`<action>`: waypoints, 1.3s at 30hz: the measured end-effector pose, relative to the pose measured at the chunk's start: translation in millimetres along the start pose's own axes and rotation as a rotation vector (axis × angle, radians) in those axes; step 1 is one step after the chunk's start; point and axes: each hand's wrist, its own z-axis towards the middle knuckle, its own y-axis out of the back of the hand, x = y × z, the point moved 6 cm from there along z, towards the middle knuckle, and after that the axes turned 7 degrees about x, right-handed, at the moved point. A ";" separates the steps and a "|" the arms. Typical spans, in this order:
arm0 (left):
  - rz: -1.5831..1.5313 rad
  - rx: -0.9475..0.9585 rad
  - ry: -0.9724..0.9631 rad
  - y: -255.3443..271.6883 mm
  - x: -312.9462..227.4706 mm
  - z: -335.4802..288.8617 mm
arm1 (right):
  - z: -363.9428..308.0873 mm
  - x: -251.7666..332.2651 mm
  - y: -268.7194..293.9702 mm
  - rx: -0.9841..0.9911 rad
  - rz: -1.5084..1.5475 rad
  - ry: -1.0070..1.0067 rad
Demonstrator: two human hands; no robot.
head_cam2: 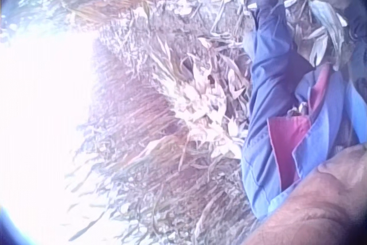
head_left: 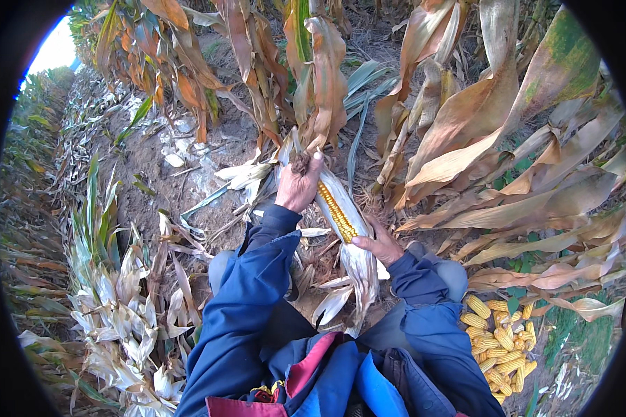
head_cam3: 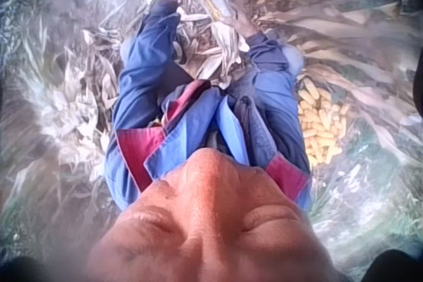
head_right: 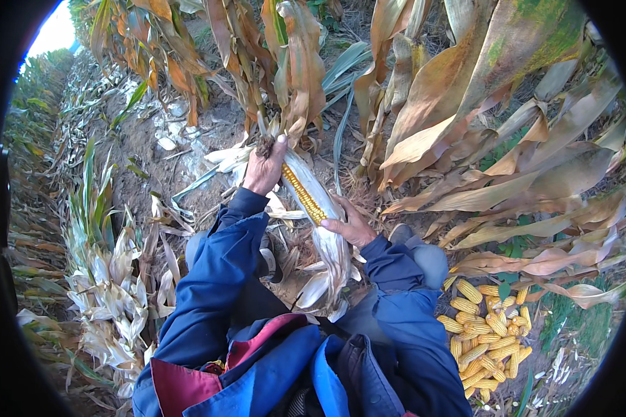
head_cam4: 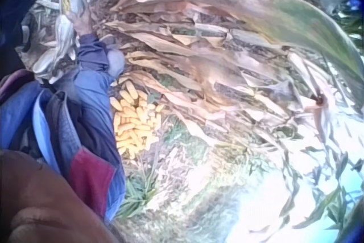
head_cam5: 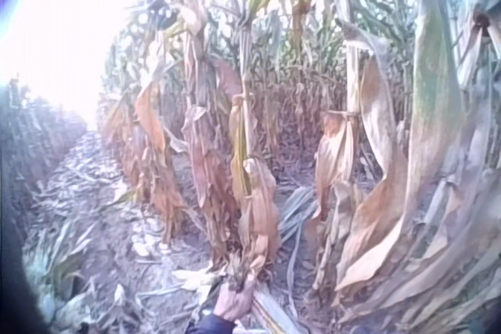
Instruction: The person harvests corn by hand in a field, removing husks from each cob and placing the shucked corn into a pile on the ground. The person repeatedly reaches for cobs, strips the husks, and adds the corn to the growing pile.
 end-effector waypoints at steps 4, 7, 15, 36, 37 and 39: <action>-0.017 -0.038 0.024 8.0 3.3 -2.5 | -10.0 0.9 5.0 -0.215 -0.168 -0.033; -0.021 -0.019 -0.021 16.9 -1.5 1.9 | -15.6 9.6 6.9 -0.331 -0.139 0.087; -0.111 0.360 0.189 28.2 -0.2 -5.4 | -24.0 4.0 -5.8 -0.128 0.151 0.079; 0.660 0.473 0.049 -90.7 133.7 -50.1 | -6.0 14.0 -3.5 -0.155 0.401 0.277; 0.721 0.534 0.087 -94.8 132.5 -56.9 | -6.5 14.4 -6.0 -0.146 0.395 0.275; 0.836 0.587 0.098 -102.2 124.7 -66.1 | -8.8 17.9 -7.3 -0.156 0.387 0.316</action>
